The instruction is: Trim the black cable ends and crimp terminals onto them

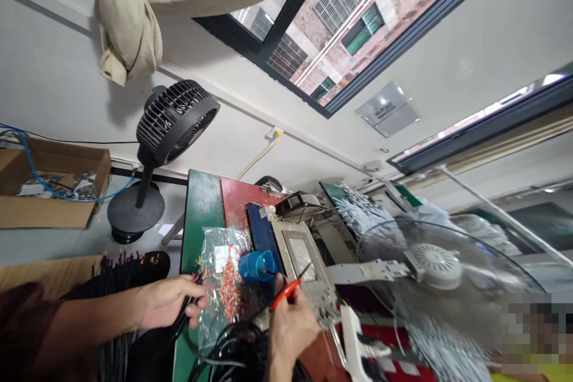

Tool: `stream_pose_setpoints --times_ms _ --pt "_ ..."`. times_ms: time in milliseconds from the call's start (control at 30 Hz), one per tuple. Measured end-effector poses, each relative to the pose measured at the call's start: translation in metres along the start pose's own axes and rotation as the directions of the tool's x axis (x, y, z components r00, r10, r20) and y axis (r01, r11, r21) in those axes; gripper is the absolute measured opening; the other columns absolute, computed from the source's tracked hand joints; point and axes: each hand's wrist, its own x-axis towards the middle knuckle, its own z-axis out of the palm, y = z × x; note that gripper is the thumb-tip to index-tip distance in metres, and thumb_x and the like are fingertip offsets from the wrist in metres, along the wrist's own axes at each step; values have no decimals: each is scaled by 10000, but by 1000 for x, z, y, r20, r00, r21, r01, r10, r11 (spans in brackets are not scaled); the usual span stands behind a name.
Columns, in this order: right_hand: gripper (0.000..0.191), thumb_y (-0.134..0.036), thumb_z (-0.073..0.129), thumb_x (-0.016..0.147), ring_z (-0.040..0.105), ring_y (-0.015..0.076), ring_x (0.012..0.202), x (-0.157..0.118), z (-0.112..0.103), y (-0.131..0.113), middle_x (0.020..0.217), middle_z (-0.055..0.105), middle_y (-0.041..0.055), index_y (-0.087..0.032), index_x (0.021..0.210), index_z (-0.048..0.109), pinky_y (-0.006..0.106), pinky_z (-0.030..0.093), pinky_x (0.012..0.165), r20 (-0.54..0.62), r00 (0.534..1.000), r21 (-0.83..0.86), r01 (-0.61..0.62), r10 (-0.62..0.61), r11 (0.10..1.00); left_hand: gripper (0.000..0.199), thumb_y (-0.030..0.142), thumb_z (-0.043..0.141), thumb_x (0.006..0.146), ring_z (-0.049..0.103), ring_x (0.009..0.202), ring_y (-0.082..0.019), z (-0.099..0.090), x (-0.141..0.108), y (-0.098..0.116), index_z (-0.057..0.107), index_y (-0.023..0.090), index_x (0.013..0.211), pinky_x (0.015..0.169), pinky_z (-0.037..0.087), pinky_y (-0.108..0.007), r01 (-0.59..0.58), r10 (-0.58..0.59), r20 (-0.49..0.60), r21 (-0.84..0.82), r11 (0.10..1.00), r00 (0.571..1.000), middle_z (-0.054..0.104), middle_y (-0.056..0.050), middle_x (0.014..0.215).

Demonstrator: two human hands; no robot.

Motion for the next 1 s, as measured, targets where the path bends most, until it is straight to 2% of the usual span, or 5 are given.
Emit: stream_pose_setpoints --times_ms 233,367,600,800,1000 --pt "521 -559 389 766 543 243 523 5 14 -4 515 619 86 -166 845 723 281 331 509 125 991 -183 -29 52 983 290 278 767 633 516 592 -89 -7 1 -4 542 129 737 684 429 -285 -101 95 -88 -57 993 992 546 4 678" --pt "524 -535 368 814 560 237 541 3 13 -4 538 635 93 -156 912 716 273 331 521 185 983 -209 23 16 978 259 348 716 673 564 605 -140 -7 5 -9 548 165 747 626 427 -288 -123 124 -84 11 992 989 592 -21 692" --pt "510 -519 374 822 574 240 549 6 15 -1 570 654 107 -150 911 714 273 329 520 219 976 -208 54 -7 977 235 381 662 719 307 451 -55 -1 10 -10 558 178 779 493 341 -222 -151 152 -28 50 987 988 459 38 561" --pt "520 -520 379 798 532 218 493 3 11 -8 480 597 81 -135 861 724 272 320 498 224 975 -166 44 -6 985 243 326 695 696 283 484 -45 0 19 -14 505 176 713 482 240 -196 -135 136 64 -12 991 989 449 26 597" --pt "578 -595 409 722 536 201 516 24 -21 0 448 558 28 -137 879 725 255 360 519 136 990 -52 -16 23 999 297 393 673 720 256 451 -36 0 31 -16 487 164 682 463 162 -217 -95 84 186 48 994 979 483 11 593"
